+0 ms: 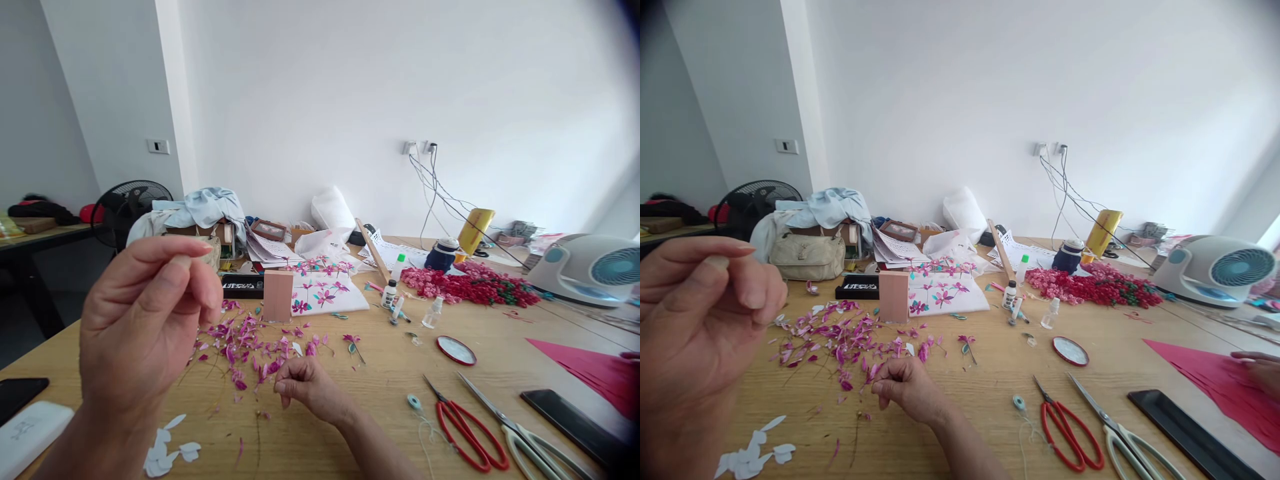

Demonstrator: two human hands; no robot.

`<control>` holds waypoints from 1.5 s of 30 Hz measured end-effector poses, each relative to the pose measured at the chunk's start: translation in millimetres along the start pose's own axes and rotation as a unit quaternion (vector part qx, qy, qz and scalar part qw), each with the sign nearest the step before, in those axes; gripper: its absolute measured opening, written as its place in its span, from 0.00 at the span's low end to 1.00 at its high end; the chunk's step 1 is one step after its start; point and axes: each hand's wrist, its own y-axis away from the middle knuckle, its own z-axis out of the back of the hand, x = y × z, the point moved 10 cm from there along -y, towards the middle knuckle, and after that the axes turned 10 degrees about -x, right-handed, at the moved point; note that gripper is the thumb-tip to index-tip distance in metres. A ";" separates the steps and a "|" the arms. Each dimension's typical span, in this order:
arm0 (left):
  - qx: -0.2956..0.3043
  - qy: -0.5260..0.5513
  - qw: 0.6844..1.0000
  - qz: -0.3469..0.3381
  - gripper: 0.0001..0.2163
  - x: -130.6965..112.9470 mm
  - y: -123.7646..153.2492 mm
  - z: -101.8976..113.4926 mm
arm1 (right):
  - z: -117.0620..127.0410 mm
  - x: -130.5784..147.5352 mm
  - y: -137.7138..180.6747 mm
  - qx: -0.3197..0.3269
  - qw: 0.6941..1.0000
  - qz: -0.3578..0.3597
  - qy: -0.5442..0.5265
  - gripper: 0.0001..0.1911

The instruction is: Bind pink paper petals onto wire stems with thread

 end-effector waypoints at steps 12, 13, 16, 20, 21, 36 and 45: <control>-0.004 0.010 1.000 -0.003 0.12 -0.4 0.2 2.2 | -0.2 -0.4 0.3 0.004 1.000 0.005 0.004 0.18; -0.004 0.010 1.000 -0.004 0.12 -0.3 0.0 2.1 | -0.1 -1.1 0.3 0.003 1.000 0.003 0.006 0.18; -0.005 0.013 1.000 -0.008 0.12 -0.4 -0.5 2.5 | 1.1 -3.8 0.3 -0.002 1.000 -0.002 0.011 0.16; -0.004 0.011 1.000 -0.006 0.12 0.7 -0.9 2.6 | 1.5 -4.6 0.4 -0.001 1.000 -0.002 0.009 0.15; -0.004 0.010 1.000 -0.005 0.12 1.0 -1.0 2.3 | 1.5 -4.4 0.4 0.000 1.000 -0.002 0.009 0.14; -0.014 -0.002 1.000 -0.003 0.11 0.4 -1.2 3.6 | 0.7 -5.6 0.8 0.002 1.000 -0.005 0.018 0.15; -0.015 0.015 1.000 -0.003 0.11 -0.7 -1.4 6.0 | -0.2 -2.3 1.0 0.006 1.000 0.005 0.016 0.18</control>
